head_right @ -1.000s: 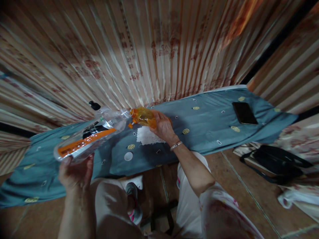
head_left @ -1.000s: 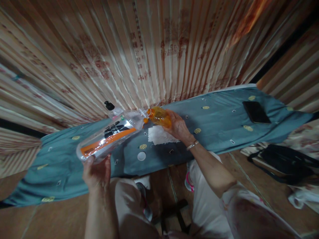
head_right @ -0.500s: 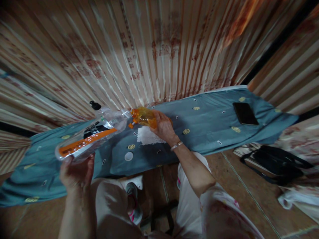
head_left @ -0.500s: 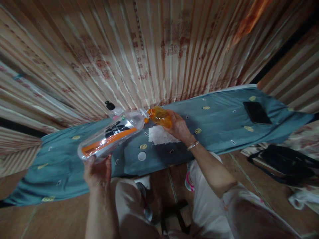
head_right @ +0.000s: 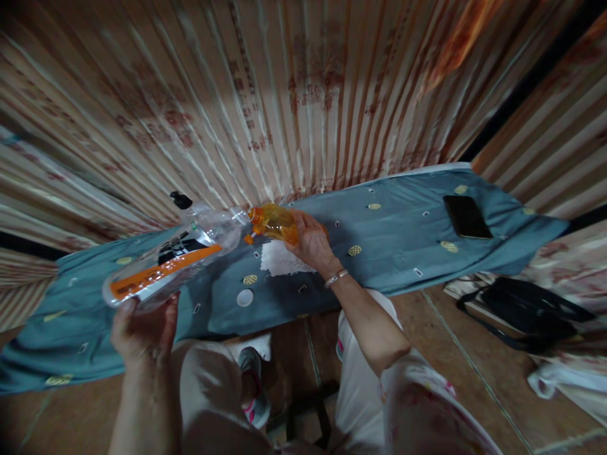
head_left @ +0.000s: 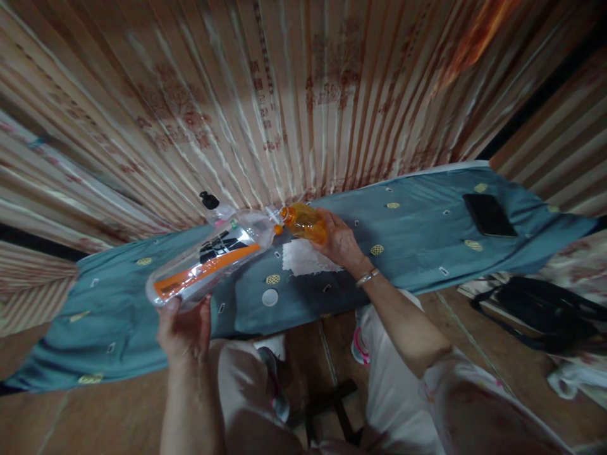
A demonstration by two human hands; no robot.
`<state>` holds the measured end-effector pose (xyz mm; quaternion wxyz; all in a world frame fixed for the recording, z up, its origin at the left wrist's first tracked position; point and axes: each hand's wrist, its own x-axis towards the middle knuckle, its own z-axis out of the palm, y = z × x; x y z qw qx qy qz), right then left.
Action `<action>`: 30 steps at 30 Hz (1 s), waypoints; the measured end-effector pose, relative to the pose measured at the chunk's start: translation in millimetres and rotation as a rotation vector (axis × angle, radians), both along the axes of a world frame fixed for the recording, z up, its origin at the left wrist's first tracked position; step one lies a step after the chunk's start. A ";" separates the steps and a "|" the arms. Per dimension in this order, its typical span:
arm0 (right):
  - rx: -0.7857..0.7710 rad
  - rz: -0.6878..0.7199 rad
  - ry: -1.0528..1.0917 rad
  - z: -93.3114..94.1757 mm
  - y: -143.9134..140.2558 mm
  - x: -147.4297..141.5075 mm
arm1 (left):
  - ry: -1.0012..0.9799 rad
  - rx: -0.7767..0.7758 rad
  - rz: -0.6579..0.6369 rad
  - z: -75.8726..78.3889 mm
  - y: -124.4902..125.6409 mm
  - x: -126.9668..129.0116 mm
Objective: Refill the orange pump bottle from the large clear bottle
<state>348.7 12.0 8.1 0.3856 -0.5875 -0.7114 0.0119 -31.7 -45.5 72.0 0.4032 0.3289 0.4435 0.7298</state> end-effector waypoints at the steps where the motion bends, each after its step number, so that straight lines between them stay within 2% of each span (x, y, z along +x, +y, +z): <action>1: -0.002 0.001 -0.001 0.4 -0.1 0.0 | 0.000 0.009 -0.002 -0.4 0.3 -0.2; 6: 0.006 0.000 -0.004 1.0 -0.3 0.3 | -0.048 0.023 0.010 -1.3 2.8 -1.0; 22: -0.002 -0.006 -0.004 0.8 -0.7 -0.5 | 0.001 0.006 -0.014 1.6 -0.3 1.2; 30: -0.001 -0.013 -0.006 -2.2 0.4 -0.6 | -0.089 -0.012 0.014 7.2 -0.7 4.5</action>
